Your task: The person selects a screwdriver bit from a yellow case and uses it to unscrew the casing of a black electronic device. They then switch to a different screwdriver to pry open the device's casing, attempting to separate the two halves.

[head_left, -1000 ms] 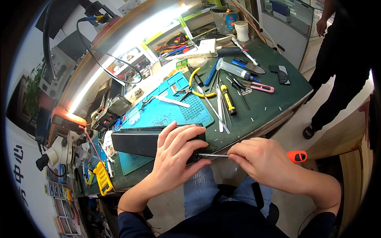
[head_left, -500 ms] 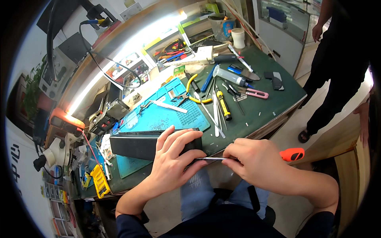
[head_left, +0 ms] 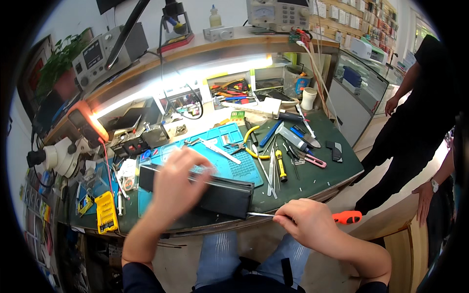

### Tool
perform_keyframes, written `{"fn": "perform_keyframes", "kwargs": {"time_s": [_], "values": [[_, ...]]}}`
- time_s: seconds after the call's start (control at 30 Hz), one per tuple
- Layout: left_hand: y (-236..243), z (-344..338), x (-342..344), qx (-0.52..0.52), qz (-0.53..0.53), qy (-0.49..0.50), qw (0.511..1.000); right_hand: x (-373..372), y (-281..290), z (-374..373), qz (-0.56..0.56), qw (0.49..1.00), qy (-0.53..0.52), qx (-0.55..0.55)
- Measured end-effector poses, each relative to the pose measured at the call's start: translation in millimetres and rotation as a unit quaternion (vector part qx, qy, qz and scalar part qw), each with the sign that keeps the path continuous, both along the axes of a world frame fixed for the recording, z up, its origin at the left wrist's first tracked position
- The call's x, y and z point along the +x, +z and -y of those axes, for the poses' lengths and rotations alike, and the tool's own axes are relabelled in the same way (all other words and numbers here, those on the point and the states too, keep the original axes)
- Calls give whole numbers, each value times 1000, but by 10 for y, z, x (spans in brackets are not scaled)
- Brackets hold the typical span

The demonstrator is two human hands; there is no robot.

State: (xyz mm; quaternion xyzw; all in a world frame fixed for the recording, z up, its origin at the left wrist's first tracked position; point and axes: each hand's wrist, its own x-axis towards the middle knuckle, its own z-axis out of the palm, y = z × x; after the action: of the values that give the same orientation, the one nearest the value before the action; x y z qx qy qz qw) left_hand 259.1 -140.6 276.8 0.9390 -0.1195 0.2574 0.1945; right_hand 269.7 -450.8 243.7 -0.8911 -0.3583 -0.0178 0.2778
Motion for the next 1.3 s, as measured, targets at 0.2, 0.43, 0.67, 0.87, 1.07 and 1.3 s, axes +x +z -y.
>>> {"fn": "perform_keyframes", "kwargs": {"time_s": [0.2, 0.43, 0.67, 0.87, 1.07, 1.3], "values": [[75, -780, 233, 124, -155, -67, 978, -9, 7, -41, 8, 1000, 8, 13], [-115, -925, 579, 89, -425, -8, 901, 69, -128, -30, 2, 1000, 17, 13], [-15, -922, 675, 98, -419, -37, 902, 66, -140, 18, -36, 999, 16, 12], [-21, -532, 333, -21, -198, -94, 976, 55, -132, -43, -85, 996, 6, -12], [-99, 20, 32, 24, -107, -254, 961, 84, -125, -12, -121, 992, 17, 4], [-272, 321, -109, 176, 19, -269, 947, 64, -157, -58, -99, 994, 8, 36]]}}
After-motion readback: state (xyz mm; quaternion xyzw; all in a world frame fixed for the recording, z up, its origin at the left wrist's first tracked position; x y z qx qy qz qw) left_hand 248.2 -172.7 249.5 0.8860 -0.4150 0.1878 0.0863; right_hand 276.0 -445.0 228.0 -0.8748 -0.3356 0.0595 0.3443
